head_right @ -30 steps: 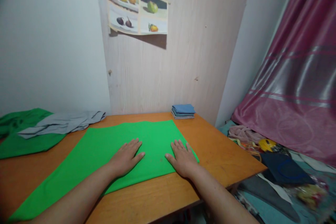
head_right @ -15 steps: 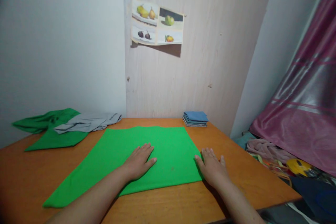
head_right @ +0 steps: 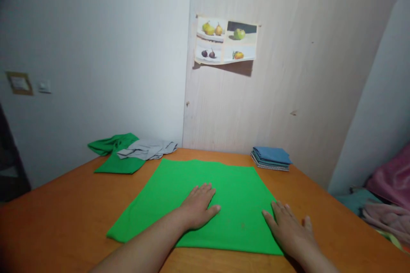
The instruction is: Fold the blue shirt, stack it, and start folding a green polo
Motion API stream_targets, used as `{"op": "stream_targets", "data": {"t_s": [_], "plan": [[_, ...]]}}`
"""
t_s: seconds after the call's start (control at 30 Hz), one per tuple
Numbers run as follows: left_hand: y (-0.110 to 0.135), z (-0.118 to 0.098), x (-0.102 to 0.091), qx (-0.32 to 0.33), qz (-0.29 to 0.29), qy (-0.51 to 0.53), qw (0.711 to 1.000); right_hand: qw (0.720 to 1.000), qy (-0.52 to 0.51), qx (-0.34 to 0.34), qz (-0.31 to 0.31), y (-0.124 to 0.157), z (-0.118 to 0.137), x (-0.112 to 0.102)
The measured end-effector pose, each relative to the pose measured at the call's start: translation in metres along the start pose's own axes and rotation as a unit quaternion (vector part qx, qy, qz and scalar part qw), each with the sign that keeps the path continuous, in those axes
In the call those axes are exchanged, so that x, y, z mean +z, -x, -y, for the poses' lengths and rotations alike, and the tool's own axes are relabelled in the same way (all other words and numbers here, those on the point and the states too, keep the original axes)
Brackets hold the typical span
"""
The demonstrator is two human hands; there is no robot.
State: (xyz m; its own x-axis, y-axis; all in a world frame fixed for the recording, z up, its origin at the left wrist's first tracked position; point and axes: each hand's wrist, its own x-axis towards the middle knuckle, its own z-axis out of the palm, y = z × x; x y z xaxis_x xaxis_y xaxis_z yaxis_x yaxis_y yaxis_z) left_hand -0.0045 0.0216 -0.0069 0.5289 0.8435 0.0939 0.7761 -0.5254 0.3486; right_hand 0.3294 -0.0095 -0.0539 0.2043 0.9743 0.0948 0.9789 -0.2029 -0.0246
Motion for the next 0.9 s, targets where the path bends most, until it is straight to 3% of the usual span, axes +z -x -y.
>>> {"op": "stream_targets", "data": {"t_s": [0.1, 0.2, 0.33, 0.47, 0.57, 0.67, 0.9], "plan": [[-0.001, 0.0, 0.002, -0.002, -0.003, 0.017, 1.0, 1.0, 0.012, 0.006, -0.005, -0.008, -0.001, -0.001], [-0.003, 0.001, 0.005, -0.011, -0.02, 0.042, 0.999, 0.997, -0.017, -0.07, -0.013, -0.014, 0.017, -0.005], [-0.005, 0.003, 0.006, -0.034, -0.043, 0.08, 0.995, 0.977, -0.065, -0.203, -0.014, -0.025, 0.07, -0.017], [-0.006, 0.004, 0.004, -0.037, -0.051, 0.101, 0.993, 0.969, -0.111, -0.22, -0.023, -0.036, 0.137, -0.024], [-0.006, 0.005, 0.006, -0.037, -0.068, 0.108, 0.991, 0.961, -0.114, -0.253, -0.016, -0.039, 0.172, -0.018], [-0.008, 0.009, 0.011, -0.031, -0.089, 0.11, 0.989, 0.961, -0.094, -0.261, -0.01, -0.038, 0.184, -0.002], [-0.009, 0.01, 0.012, -0.023, -0.101, 0.096, 0.99, 0.958, -0.059, -0.275, -0.053, -0.045, 0.173, 0.03]]}}
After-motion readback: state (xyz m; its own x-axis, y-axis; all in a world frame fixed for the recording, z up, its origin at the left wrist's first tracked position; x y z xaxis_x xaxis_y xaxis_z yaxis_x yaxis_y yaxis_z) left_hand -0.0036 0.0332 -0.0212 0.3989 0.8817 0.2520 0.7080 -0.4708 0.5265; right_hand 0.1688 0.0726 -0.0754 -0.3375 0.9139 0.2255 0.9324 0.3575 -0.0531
